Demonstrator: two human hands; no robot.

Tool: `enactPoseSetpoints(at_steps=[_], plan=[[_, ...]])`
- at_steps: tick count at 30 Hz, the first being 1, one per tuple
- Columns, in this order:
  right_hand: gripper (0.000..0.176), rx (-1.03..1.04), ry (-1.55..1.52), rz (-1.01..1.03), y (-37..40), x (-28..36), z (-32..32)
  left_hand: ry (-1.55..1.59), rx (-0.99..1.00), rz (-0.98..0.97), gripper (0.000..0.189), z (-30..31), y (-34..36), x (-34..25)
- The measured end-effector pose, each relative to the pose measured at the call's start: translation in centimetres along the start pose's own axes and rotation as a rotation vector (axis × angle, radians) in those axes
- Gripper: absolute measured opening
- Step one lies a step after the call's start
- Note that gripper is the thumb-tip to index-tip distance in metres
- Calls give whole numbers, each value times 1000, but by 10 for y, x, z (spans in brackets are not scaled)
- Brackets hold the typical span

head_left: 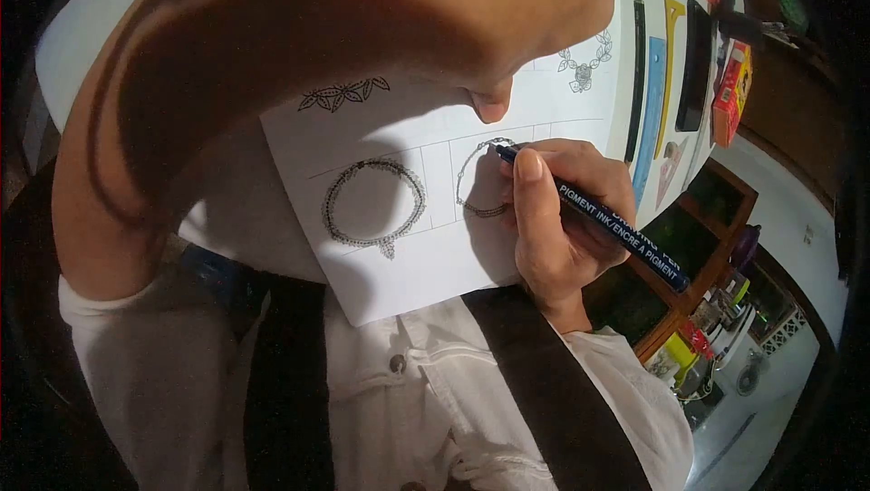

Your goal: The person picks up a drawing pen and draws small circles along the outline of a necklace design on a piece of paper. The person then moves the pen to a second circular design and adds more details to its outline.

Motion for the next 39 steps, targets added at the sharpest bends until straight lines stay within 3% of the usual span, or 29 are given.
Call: enactPoseSetpoints(at_steps=[6,9,12,14,17,21,24,26,27,30,32,39], plan=[[10,-24,-6,-40,1,0,0,23,-1,65,57,0,-3,-5],[10,-14,9,-34,1,0,0,-71,-91,89,57,1,-3,-4],[11,-11,-27,-23,0,0,1,-231,8,85,57,10,-4,0],[12,-13,-22,-20,0,-1,1,14,-85,31,57,2,1,0],[13,-11,-10,-28,1,-1,1,49,-37,57,57,-2,0,-5],[12,-12,5,-30,0,-1,1,-175,-37,105,58,-1,-3,-6],[12,-19,8,-49,1,0,0,99,-102,-9,61,-9,5,2],[12,-17,10,-49,1,0,0,-521,-163,-153,64,-15,4,2],[12,-16,13,-50,1,0,0,-521,-163,-152,64,-15,3,2],[12,-5,21,-56,2,0,1,-375,-180,-106,66,-13,3,-1],[12,-4,15,-60,3,-1,1,-67,-164,15,66,-10,4,-4],[12,23,-8,24,-1,-1,2,213,-10,76,61,3,1,-7]])
Point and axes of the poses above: each hand's wrist, its own y-axis away from the middle knuckle, its own z-axis out of the back of the hand, x = y × z, the point moved 2 cm from there along -y, towards the middle knuckle, and after that the axes turned 11 degrees about y, right-handed, at the moved point
